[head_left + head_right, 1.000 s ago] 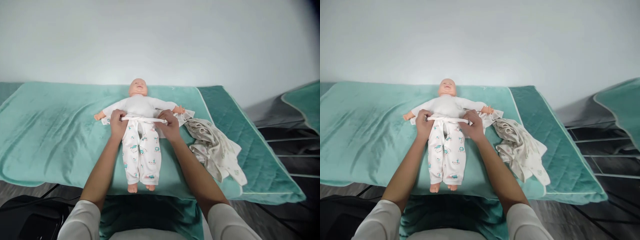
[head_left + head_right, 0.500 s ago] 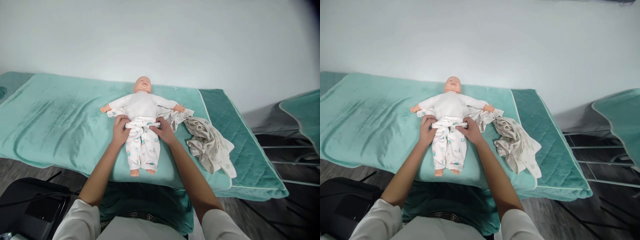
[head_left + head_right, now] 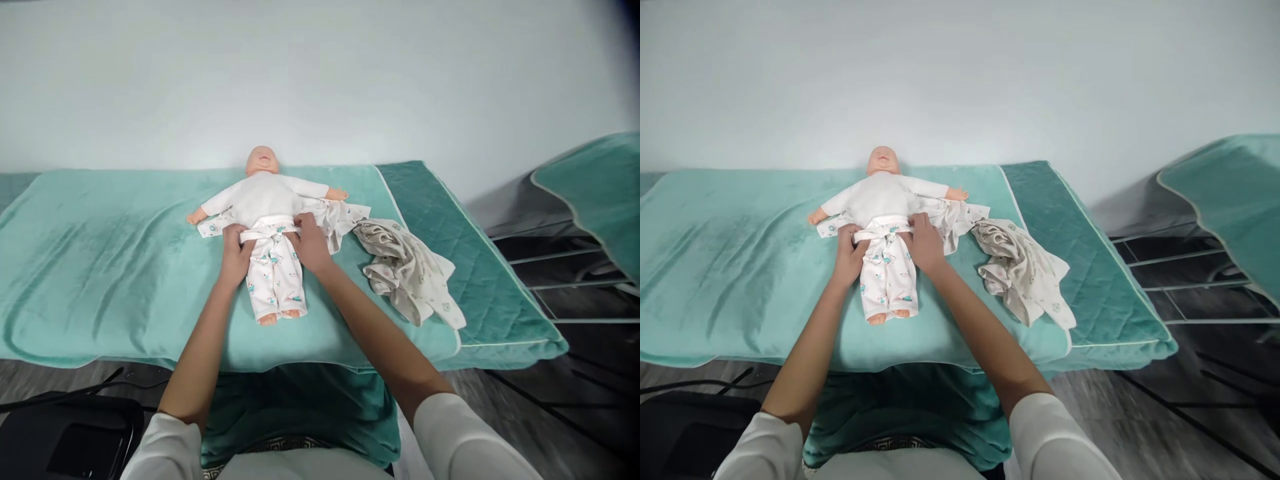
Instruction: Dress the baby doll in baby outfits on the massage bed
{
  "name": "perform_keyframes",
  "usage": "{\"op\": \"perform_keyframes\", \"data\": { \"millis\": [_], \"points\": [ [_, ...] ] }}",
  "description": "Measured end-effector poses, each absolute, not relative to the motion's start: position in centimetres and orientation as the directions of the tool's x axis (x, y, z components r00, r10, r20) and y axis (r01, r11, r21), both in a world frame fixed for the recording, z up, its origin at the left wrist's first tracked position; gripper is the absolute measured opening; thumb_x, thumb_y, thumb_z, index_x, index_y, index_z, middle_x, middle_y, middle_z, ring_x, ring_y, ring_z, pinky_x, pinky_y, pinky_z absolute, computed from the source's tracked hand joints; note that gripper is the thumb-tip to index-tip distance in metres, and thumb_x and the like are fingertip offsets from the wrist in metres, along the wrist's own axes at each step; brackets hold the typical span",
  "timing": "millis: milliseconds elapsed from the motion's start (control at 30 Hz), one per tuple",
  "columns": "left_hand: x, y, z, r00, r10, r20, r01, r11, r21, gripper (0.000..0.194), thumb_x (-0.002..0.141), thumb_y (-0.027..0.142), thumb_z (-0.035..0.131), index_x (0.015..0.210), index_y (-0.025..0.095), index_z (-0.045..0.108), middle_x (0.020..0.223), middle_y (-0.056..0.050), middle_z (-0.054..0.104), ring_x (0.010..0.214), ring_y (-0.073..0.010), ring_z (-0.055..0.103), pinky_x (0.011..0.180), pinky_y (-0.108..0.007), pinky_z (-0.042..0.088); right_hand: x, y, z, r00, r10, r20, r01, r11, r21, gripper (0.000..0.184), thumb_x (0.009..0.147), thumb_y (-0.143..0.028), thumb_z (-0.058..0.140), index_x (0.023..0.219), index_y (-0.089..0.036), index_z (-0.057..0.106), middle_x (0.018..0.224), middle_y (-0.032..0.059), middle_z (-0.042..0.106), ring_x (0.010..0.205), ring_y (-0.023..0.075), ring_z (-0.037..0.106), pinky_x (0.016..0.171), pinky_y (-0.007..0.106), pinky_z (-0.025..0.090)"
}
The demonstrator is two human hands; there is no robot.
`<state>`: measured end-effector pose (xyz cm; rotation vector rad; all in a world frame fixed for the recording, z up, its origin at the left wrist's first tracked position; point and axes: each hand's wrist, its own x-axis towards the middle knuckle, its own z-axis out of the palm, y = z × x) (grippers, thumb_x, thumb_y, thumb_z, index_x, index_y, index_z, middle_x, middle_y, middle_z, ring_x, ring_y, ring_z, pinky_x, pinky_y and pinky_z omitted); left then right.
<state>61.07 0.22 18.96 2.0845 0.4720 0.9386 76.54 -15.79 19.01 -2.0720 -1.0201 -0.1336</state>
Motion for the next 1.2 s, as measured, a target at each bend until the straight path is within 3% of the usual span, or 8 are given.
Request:
{"op": "perform_keyframes", "data": {
  "millis": [300,500,700,833,967,1100,1200],
  "points": [
    [62.4,0.6,18.9,0.624,0.642,0.445,0.005,-0.573,0.820,0.021,0.087,0.021,0.062,0.108,0.024,0.061,0.115,-0.007,0.055,0.111,-0.0211,0.055,0.102,-0.036,0.048,77.6,-15.1,17.9,0.732,0.494,0.469,0.626,-0.218,-0.749,0.025,0.094,-0.042,0.063,0.108,-0.024,0.054,0.108,0.0065,0.060,0.104,0.0243,0.060,0.092,0.038,0.050],
    [62.0,0.3,19.0,0.616,0.648,0.448,-0.002,-0.567,0.823,0.016,0.086,0.019,0.063,0.101,0.024,0.062,0.114,-0.006,0.057,0.111,-0.0211,0.056,0.100,-0.036,0.049,77.5,-15.6,18.3,0.705,0.480,0.522,0.637,-0.104,-0.764,0.022,0.090,-0.043,0.067,0.086,-0.023,0.059,0.096,0.0044,0.058,0.094,0.0206,0.059,0.084,0.034,0.050],
    [61.7,0.3,19.0,0.593,0.655,0.468,-0.018,-0.571,0.821,0.013,0.088,0.021,0.064,0.101,0.023,0.063,0.111,-0.006,0.057,0.109,-0.0209,0.057,0.099,-0.036,0.049,76.4,-16.9,19.4,0.606,0.561,0.564,0.647,0.064,-0.759,0.038,0.093,-0.051,0.068,0.071,-0.021,0.055,0.085,0.0040,0.057,0.082,0.0186,0.057,0.077,0.035,0.045],
    [61.6,0.3,18.8,0.585,0.651,0.483,-0.015,-0.587,0.809,0.013,0.088,0.021,0.064,0.101,0.023,0.063,0.111,-0.006,0.058,0.110,-0.0210,0.057,0.101,-0.036,0.049,75.9,-17.9,19.8,0.621,0.663,0.418,0.521,0.050,-0.852,0.056,0.095,-0.057,0.064,0.059,-0.020,0.040,0.061,-0.0023,0.037,0.062,0.0126,0.037,0.062,0.032,0.030],
    [61.7,0.6,18.6,0.587,0.648,0.485,-0.021,-0.587,0.809,0.014,0.088,0.021,0.065,0.102,0.023,0.064,0.112,-0.007,0.059,0.113,-0.0218,0.057,0.104,-0.037,0.049,75.8,-17.9,19.8,0.655,0.716,0.240,0.361,-0.018,-0.932,0.065,0.092,-0.064,0.063,0.059,-0.020,0.028,0.060,-0.0041,0.022,0.060,0.0100,0.023,0.058,0.031,0.018],
    [61.8,0.8,18.5,0.586,0.649,0.485,-0.030,-0.580,0.814,0.014,0.087,0.021,0.065,0.101,0.024,0.065,0.113,-0.006,0.059,0.112,-0.0216,0.057,0.104,-0.038,0.049,75.9,-17.6,19.5,0.685,0.689,0.237,0.368,-0.047,-0.928,0.057,0.087,-0.066,0.066,0.064,-0.019,0.044,0.063,-0.0036,0.035,0.064,0.0110,0.032,0.060,0.029,0.026],
    [61.9,0.9,18.5,0.574,0.648,0.501,-0.046,-0.586,0.809,0.013,0.087,0.022,0.065,0.101,0.023,0.066,0.112,-0.006,0.060,0.110,-0.0211,0.058,0.102,-0.037,0.050,76.0,-17.8,19.5,0.686,0.697,0.210,0.335,-0.045,-0.941,0.048,0.082,-0.065,0.073,0.090,-0.020,0.061,0.079,-0.0017,0.053,0.073,0.0138,0.045,0.067,0.028,0.036]
  ]
}}
